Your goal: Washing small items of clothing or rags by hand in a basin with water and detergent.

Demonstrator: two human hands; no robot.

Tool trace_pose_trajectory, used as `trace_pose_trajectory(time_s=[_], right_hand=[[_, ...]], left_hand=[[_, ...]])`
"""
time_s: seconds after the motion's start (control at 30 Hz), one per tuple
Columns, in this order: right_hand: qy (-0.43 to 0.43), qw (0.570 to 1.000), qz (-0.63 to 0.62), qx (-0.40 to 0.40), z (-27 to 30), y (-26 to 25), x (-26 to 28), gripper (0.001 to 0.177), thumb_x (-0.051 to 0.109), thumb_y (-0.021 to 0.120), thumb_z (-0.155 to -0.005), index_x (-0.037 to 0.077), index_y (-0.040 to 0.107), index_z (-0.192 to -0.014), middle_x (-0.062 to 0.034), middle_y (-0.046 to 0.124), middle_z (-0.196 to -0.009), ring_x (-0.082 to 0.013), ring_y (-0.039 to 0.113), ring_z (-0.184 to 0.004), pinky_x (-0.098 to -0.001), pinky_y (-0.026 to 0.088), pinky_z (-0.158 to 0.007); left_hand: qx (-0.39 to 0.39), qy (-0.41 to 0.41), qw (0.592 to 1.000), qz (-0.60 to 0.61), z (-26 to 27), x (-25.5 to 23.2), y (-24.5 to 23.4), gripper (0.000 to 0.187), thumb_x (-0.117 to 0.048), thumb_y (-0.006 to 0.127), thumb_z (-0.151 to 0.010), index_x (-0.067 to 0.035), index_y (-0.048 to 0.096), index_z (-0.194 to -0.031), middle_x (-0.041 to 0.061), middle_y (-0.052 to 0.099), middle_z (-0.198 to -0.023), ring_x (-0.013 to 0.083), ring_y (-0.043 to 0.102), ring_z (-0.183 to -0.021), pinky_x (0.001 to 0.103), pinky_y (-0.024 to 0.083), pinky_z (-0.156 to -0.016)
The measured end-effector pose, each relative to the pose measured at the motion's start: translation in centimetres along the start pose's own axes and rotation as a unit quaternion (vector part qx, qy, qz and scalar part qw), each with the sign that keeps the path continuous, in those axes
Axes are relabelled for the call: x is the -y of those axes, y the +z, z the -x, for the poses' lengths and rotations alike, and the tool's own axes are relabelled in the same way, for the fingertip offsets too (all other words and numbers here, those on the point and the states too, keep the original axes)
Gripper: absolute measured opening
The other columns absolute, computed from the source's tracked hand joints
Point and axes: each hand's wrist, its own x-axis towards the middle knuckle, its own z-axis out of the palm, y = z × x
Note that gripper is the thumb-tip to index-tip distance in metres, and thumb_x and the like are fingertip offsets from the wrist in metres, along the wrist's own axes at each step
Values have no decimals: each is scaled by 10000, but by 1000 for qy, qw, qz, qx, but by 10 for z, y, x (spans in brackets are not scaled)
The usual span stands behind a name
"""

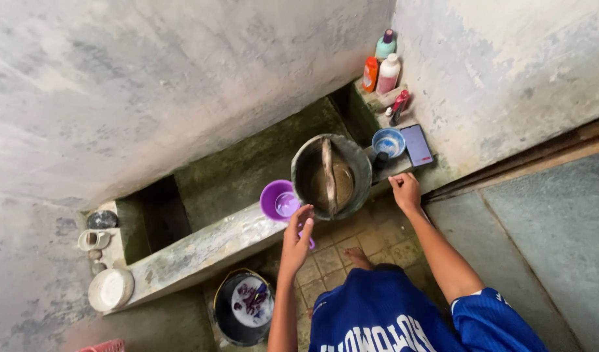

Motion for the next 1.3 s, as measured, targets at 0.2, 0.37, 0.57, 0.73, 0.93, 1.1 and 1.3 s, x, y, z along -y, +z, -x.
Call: trace_pose_trajectory(time_s=[0.2, 0.37, 0.57, 0.73, 0.93, 1.1, 1.3], right_hand=[[127, 943, 136, 277, 84, 52, -82, 401, 471, 735, -884, 82, 758, -789, -146, 734, -836, -334, 684, -795, -465, 546, -804], [376, 626, 161, 664, 208, 51, -39, 1220, 796, 744, -802, 171, 159, -1671, -137, 103, -1731, -343, 211, -1562, -572, 311, -1224], [349, 604, 135, 704, 330, 121, -84, 1142, 914, 570, -832, 54, 435, -1571, -298, 494, -1509, -409, 618, -1218, -491, 515, -839], [196, 618, 244, 721, 344, 152, -55, 844, 622, 591, -790, 12, 574, -1373, -290, 618, -1333, -379, 681, -1043, -474, 553, -757], [-31, 628, 358, 690, 339, 187, -20, 441, 187, 643, -728, -41, 786, -1078, -269, 806, -1069, -330, 775, -782, -447, 611, -634], [-444, 734, 217, 465, 340, 194, 73, 659, -9, 779, -269, -56, 626, -908, -227, 619, -937, -375, 654, -743, -449, 577, -520], [-230, 671, 314, 631, 363, 207, 205, 286, 290, 602, -920, 81, 763, -1029, -200, 719, -1144, -379, 694, -1058, -497, 559, -906]], left_hand=[[-19, 20, 1000, -9, 47, -5, -47, 381, -166, 558, -1057, -17, 556, -1408, 113, 669, -1346, 203, 622, -1252, 340, 469, -1086], [-53, 5, 998, 22, 97, -4, -92, 395, -168, 559, -1046, -27, 540, -1414, 99, 639, -1389, 195, 600, -1280, 333, 449, -1101], [-143, -15, 989, 19, 163, 15, -147, 392, -179, 570, -1038, -45, 546, -1405, 91, 650, -1377, 189, 611, -1261, 321, 464, -1078], [-215, -24, 976, 33, 224, 22, -182, 375, -191, 571, -1039, -43, 563, -1384, 84, 668, -1342, 177, 627, -1242, 318, 474, -1055], [-293, -8, 955, 50, 287, 47, -211, 359, -184, 572, -1044, -31, 574, -1369, 95, 679, -1314, 174, 629, -1221, 314, 474, -1066], [-351, 12, 934, 65, 327, 55, -224, 357, -178, 583, -1040, -19, 580, -1360, 105, 676, -1304, 180, 639, -1194, 313, 489, -1050], [-405, -17, 913, 52, 349, 64, -228, 356, -188, 589, -1026, -31, 586, -1345, 84, 700, -1268, 175, 661, -1156, 312, 516, -1004]])
